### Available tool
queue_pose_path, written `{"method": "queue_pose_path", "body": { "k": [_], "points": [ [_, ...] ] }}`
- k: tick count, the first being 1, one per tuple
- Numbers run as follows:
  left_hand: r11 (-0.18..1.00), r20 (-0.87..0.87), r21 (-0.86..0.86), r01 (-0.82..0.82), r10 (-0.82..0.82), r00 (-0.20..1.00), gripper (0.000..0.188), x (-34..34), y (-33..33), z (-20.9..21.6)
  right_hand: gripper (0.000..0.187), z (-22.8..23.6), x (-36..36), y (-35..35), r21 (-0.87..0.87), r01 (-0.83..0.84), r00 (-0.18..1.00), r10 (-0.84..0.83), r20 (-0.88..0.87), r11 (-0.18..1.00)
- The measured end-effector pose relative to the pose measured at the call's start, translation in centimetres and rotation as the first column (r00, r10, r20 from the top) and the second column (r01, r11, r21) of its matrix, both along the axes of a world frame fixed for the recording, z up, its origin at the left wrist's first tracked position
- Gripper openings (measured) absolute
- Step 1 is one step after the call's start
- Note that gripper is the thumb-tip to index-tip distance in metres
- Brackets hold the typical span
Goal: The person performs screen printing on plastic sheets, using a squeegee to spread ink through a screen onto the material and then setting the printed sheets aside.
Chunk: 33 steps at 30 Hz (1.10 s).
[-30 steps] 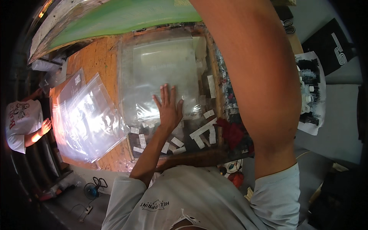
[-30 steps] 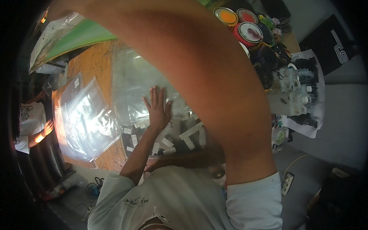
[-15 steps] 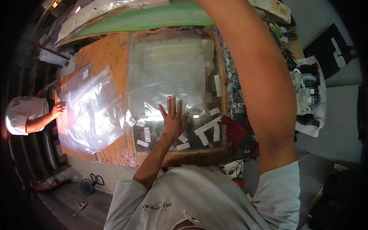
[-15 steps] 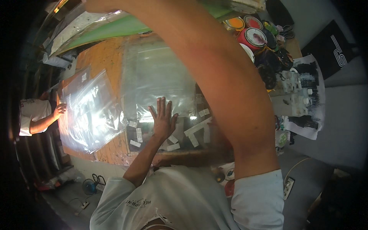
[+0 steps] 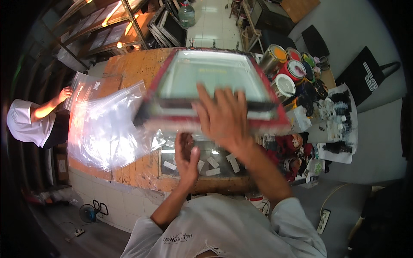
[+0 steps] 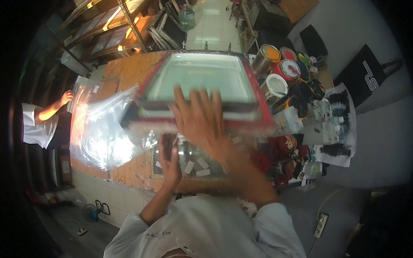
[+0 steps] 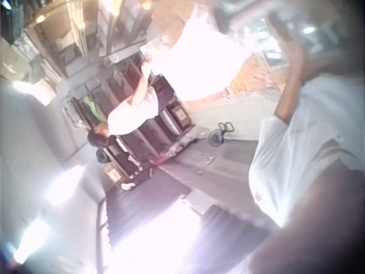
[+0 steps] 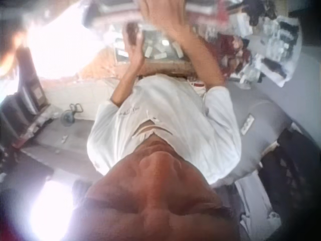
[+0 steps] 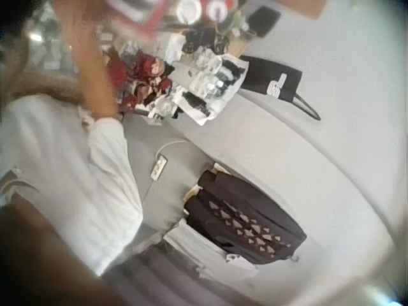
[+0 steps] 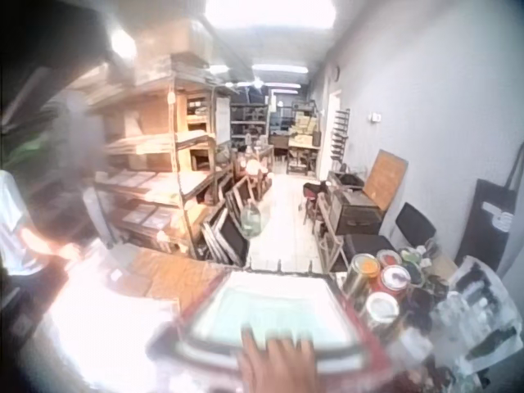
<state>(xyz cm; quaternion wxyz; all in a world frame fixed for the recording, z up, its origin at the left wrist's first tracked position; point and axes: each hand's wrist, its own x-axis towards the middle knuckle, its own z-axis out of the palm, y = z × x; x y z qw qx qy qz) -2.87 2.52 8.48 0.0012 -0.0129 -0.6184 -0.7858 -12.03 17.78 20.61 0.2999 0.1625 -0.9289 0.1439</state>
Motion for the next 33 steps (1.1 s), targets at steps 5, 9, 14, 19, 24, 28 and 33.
{"method": "queue_pose_path", "body": {
  "k": [5,9,14,19,24,28,33],
  "points": [
    [0.879,0.704,0.425,-0.218,-0.17,0.689,0.061,2.4,-2.5,-1.9,0.069,-13.0,4.3,-1.3,0.136,0.01,0.941,-0.055,0.334,0.991],
    [0.894,0.805,0.33,-0.302,-0.099,0.585,0.072,1.6,-2.1,-7.0,0.073,-17.0,3.7,-1.1,0.124,0.025,0.899,-0.077,0.43,0.992],
    [0.877,0.804,0.352,-0.326,-0.105,0.585,0.082,1.7,-2.2,-8.8,0.071,-17.8,5.1,-1.6,0.086,0.022,0.836,-0.066,0.545,0.996],
    [0.9,0.811,0.324,-0.29,-0.106,0.576,0.077,1.5,-2.1,-8.3,0.071,-19.5,4.6,-1.4,0.093,0.013,0.926,-0.047,0.374,0.996],
    [0.922,0.833,0.283,-0.265,-0.099,0.545,0.077,1.3,-2.0,-8.1,0.073,-20.6,-3.0,0.7,0.085,0.036,0.955,-0.059,0.289,0.996],
    [0.926,0.838,0.249,-0.285,-0.058,0.542,0.069,1.6,-1.9,-8.0,0.073,-21.1,-11.9,2.7,0.126,0.079,0.949,-0.114,0.294,0.989],
    [0.913,0.858,0.204,-0.354,0.007,0.514,0.047,1.8,-1.7,-8.0,0.077,-21.7,-21.7,4.8,0.18,0.129,0.944,-0.176,0.278,0.975]
  ]
}}
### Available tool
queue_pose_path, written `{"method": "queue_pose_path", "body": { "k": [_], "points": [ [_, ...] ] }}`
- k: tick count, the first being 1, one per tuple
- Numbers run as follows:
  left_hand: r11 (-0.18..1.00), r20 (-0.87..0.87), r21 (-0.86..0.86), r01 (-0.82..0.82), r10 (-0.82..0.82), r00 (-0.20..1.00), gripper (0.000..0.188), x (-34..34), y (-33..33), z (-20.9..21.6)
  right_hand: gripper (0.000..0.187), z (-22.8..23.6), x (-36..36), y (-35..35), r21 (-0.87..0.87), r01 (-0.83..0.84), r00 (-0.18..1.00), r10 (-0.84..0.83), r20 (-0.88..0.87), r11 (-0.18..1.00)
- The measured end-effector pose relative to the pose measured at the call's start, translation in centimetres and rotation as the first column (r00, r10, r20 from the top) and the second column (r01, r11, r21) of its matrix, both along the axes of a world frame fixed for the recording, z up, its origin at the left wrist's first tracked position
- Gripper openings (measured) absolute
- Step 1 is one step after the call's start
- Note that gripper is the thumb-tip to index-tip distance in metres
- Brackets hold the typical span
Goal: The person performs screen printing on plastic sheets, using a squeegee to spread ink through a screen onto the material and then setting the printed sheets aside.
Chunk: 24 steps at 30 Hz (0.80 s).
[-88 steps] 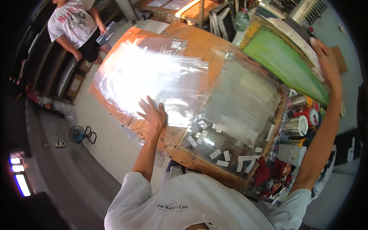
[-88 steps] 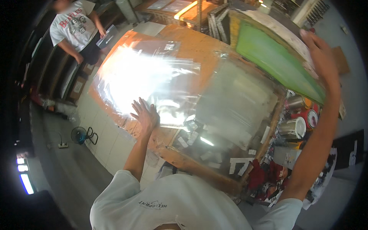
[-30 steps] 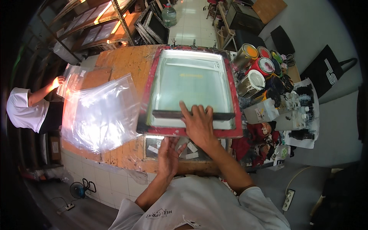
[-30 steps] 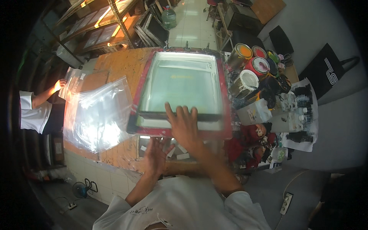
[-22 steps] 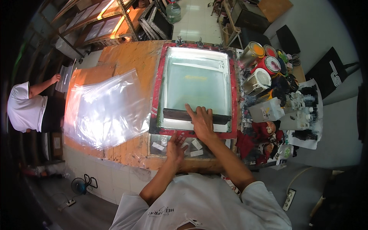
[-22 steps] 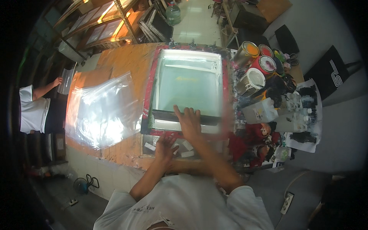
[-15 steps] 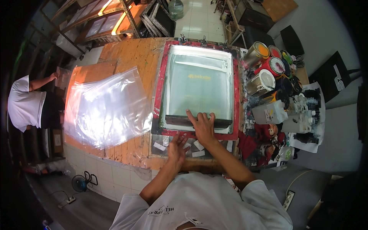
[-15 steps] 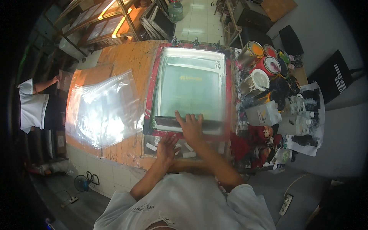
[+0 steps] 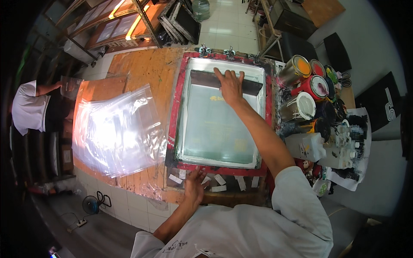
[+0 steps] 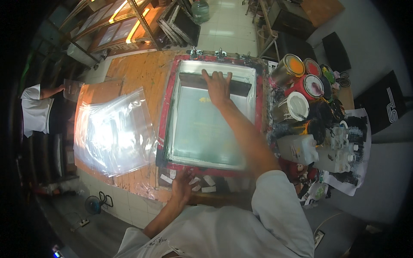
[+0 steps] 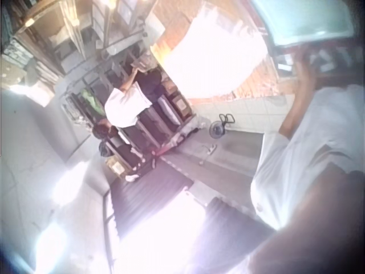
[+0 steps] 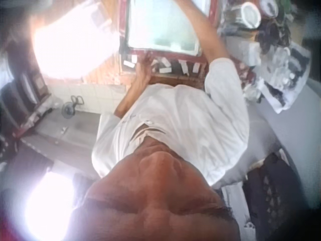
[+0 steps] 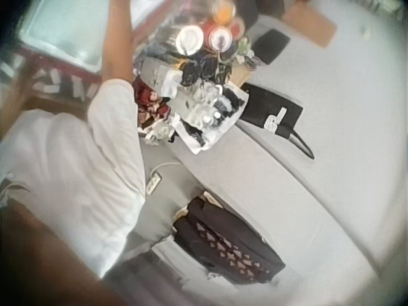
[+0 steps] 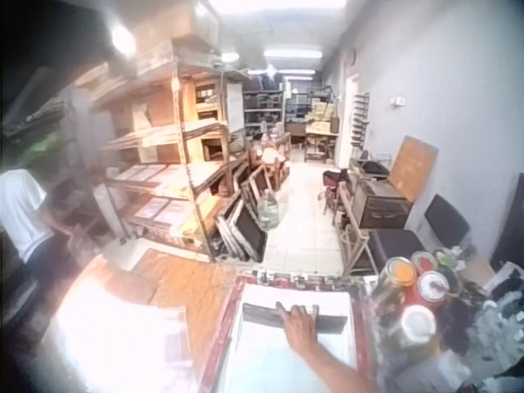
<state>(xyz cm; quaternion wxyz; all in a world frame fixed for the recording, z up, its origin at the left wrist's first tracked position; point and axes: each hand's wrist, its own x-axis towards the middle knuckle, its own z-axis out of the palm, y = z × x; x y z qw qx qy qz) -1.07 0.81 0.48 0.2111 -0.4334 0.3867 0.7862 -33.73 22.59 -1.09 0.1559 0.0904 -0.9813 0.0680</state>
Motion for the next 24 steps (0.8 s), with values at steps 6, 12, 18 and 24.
{"method": "queue_pose_path", "body": {
  "k": [6,12,18,24],
  "points": [
    [0.999,-0.004,0.03,-0.041,0.041,0.999,0.034,0.2,-0.2,0.3,0.083,2.4,-0.1,0.8,-0.039,-0.046,0.917,0.057,0.395,0.998],
    [0.998,-0.091,0.054,-0.015,0.02,0.996,0.03,0.0,-0.7,2.1,0.083,7.6,17.2,-1.6,-0.199,-0.183,0.885,0.249,0.392,0.963],
    [0.989,-0.331,0.148,-0.001,0.05,0.942,0.019,-2.1,-1.4,8.9,0.077,15.4,25.9,-5.0,-0.102,-0.122,0.981,0.136,0.139,0.987],
    [0.98,-0.744,0.169,0.102,0.058,0.666,0.029,-7.5,-1.7,14.4,0.067,23.9,21.9,-4.2,-0.039,-0.144,0.974,0.135,-0.181,0.989]
  ]
}}
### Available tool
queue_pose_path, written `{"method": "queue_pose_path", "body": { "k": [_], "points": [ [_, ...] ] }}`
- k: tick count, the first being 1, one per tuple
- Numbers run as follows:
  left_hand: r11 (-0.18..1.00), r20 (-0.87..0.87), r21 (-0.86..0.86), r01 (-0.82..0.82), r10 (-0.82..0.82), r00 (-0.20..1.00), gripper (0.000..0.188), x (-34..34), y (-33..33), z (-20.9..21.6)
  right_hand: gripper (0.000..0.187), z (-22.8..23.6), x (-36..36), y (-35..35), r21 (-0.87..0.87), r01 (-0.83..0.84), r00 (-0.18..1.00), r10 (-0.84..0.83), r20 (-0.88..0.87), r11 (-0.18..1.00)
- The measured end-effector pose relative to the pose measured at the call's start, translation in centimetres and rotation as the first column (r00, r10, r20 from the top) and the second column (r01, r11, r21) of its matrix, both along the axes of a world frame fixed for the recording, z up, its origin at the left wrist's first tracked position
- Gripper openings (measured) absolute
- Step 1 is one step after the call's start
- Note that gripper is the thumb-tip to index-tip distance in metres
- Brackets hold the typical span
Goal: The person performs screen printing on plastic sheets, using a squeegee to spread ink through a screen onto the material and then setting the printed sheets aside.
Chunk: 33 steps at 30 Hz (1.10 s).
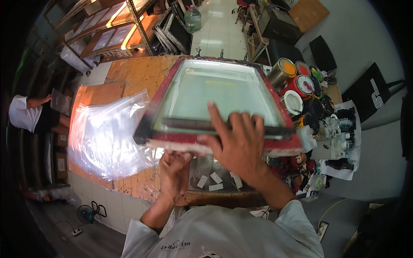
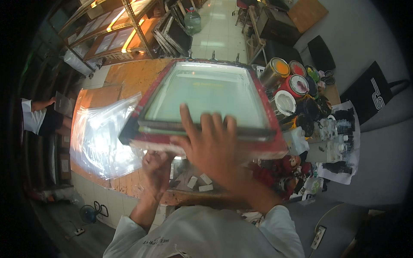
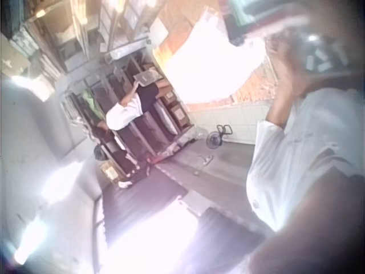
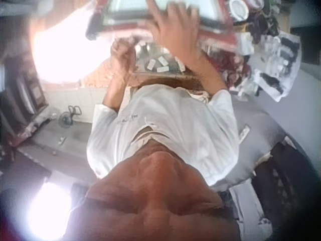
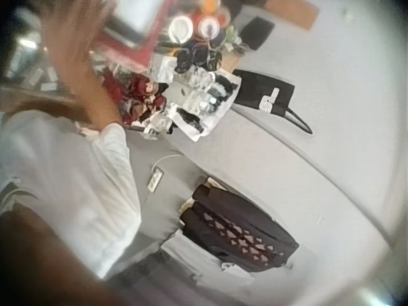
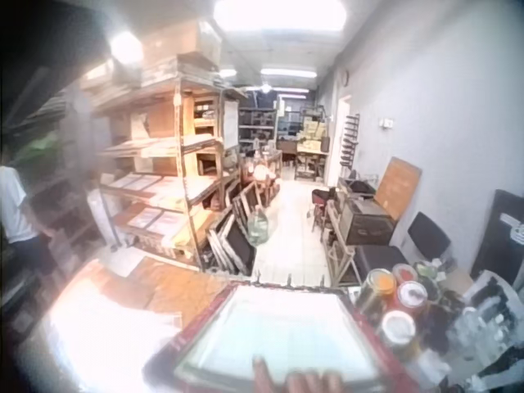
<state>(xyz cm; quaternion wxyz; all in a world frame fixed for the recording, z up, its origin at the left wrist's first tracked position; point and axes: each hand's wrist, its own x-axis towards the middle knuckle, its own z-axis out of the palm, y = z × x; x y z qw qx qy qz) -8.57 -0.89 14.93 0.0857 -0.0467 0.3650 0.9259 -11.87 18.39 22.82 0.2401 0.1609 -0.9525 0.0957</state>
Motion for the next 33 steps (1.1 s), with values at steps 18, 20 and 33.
{"method": "queue_pose_path", "body": {
  "k": [18,20,33],
  "points": [
    [-0.064,-0.48,-0.854,-0.516,-0.286,0.829,0.028,-28.7,2.7,-19.9,0.048,14.7,-15.7,3.2,-0.181,0.01,0.988,0.019,0.155,0.983],
    [0.217,-0.453,-0.886,-0.41,-0.22,0.864,0.025,-27.9,3.3,-17.2,0.047,16.9,-14.3,2.8,-0.118,0.138,0.946,-0.095,0.311,0.983],
    [0.353,-0.261,-0.687,-0.635,0.696,0.669,0.023,-17.8,-23.6,-16.7,0.052,13.1,-14.9,3.4,-0.145,0.062,0.988,-0.04,0.149,0.987]
  ]
}}
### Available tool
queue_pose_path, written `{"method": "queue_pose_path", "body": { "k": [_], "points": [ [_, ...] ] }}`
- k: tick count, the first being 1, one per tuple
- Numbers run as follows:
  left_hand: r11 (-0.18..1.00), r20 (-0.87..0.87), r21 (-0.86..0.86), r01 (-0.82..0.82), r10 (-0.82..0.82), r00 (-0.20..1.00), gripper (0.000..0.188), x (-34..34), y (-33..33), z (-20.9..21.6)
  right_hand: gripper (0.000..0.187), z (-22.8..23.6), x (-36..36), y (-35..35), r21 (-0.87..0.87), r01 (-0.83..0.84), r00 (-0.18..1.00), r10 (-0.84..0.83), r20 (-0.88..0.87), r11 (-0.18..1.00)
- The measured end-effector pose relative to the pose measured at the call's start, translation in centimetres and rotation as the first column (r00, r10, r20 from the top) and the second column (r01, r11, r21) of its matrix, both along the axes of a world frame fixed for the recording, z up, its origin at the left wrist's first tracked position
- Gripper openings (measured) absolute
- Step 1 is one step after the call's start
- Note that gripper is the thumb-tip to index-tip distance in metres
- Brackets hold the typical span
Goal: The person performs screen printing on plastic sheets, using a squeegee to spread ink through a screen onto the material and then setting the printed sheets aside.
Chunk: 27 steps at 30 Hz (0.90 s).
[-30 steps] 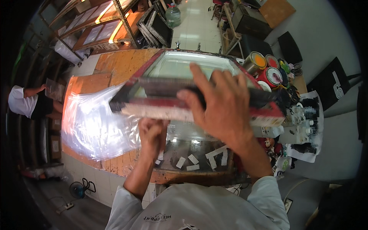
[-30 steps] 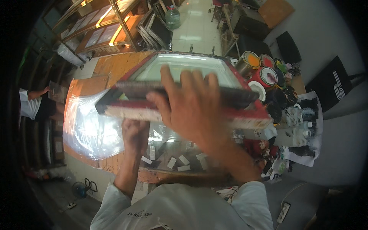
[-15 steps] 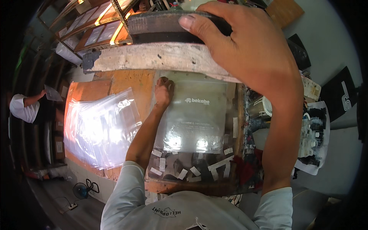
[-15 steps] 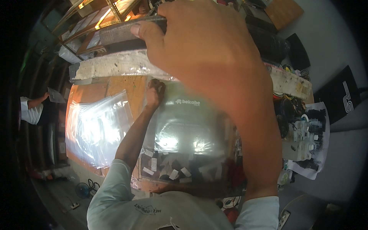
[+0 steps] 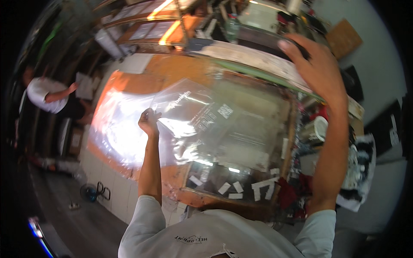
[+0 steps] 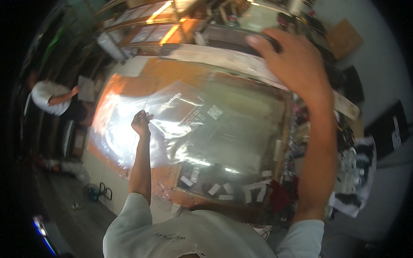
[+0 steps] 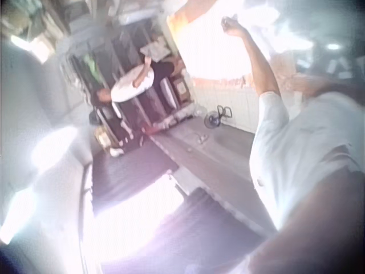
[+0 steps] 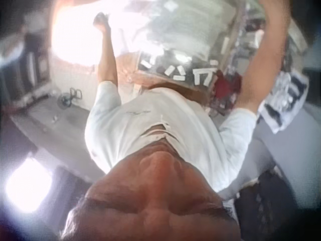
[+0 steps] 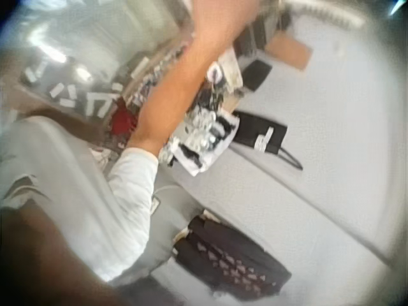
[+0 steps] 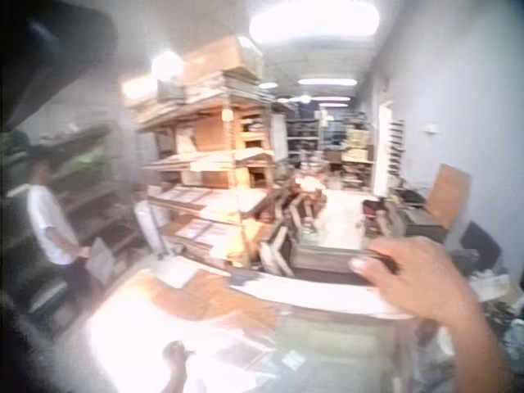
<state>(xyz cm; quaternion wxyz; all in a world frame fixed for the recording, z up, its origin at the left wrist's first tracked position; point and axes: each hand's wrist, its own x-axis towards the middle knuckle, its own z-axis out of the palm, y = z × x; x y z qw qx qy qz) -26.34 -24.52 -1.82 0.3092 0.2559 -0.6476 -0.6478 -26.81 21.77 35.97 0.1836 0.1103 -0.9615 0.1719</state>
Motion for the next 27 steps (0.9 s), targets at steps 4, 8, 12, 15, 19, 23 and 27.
{"method": "queue_pose_path", "body": {
  "k": [4,8,12,15,19,23,27],
  "points": [
    [0.971,-0.067,-0.117,-0.209,0.203,0.977,0.04,3.9,-12.1,1.8,0.048,-0.5,0.5,-0.1,-0.045,0.03,0.999,-0.028,0.024,0.999],
    [0.608,0.166,-0.77,-0.194,0.484,0.859,0.062,7.6,-14.5,2.9,0.054,-1.2,0.9,-0.1,-0.11,0.028,1.0,-0.029,-0.001,0.994],
    [0.569,0.443,-0.762,0.31,0.11,0.89,0.052,10.8,-2.5,-1.1,0.056,-1.4,0.7,0.4,-0.046,0.014,0.999,-0.016,-0.045,0.999],
    [0.13,0.655,-0.721,0.68,-0.191,0.731,0.068,12.9,12.3,-4.6,0.059,-1.3,0.5,0.3,-0.014,0.005,0.999,-0.005,-0.043,1.0],
    [0.05,0.587,-0.734,0.677,-0.454,0.67,0.072,11.5,25.1,-4.9,0.064,-1.0,1.0,-0.5,0.012,0.074,0.996,-0.074,-0.044,0.997],
    [-0.112,0.585,-0.709,0.696,-0.645,0.492,0.072,9.9,32.5,-3.7,0.046,-0.1,3.1,-0.1,0.022,-0.071,0.994,0.073,-0.078,0.997],
    [-0.186,0.596,-0.677,0.712,-0.707,0.382,0.07,10.0,35.4,-3.2,0.043,1.9,3.4,1.1,-0.052,-0.107,0.974,0.116,0.195,0.993]
  ]
}}
